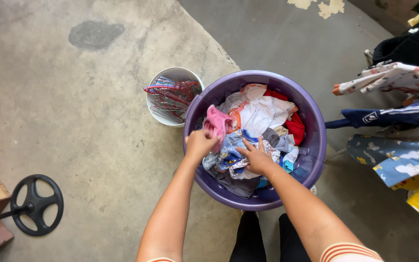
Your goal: The person repeatedly picks wet clothes from a purple basin, unfolds them, and hangs them on a white radial drying rack. Items include shirts, pants, and small garments. The person adjusts the rack arms to make space and continues hanging clothes one by one.
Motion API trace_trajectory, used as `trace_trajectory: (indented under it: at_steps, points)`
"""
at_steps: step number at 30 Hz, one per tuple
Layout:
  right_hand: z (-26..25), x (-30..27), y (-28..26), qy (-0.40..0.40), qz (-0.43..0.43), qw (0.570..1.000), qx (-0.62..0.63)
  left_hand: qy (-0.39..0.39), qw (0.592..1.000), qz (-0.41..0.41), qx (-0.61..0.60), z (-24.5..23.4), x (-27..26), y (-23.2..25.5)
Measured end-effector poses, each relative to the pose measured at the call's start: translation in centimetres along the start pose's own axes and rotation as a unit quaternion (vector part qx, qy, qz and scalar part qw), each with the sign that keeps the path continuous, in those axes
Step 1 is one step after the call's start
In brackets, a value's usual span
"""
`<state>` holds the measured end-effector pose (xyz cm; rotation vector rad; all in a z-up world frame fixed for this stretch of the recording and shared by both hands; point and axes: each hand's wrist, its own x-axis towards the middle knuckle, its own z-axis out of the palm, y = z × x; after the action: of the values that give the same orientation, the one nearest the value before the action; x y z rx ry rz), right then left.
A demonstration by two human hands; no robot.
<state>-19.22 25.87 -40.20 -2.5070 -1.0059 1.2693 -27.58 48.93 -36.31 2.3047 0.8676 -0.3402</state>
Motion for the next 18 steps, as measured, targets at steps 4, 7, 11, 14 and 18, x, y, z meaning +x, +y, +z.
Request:
trace_trajectory:
  at_steps: [4, 7, 11, 14, 18]
  points:
    - [-0.8, -2.0, 1.1, 0.030, 0.006, 0.999, 0.035, -0.038, 0.946, 0.078, -0.311, -4.2, -1.6, 4.8]
    - [-2.2, -4.1, 2.4, 0.213, -0.076, 0.968, 0.108, -0.105, 0.840, 0.130, -0.517, -6.4, -3.7, 9.0]
    - [-6.3, -7.5, 4.6, 0.274, -0.067, 0.905, 0.317, -0.160, 0.805, 0.105, -0.562, -9.3, -7.4, 15.2]
    - [-10.6, -11.1, 5.5, 0.327, -0.139, 0.826, 0.438, -0.187, 0.743, 0.166, -0.621, -11.1, -10.2, 20.1]
    - [-16.0, -17.4, 6.0, 0.265, -0.176, 0.765, 0.560, -0.217, 0.674, 0.199, -0.677, -12.5, -13.3, 25.1]
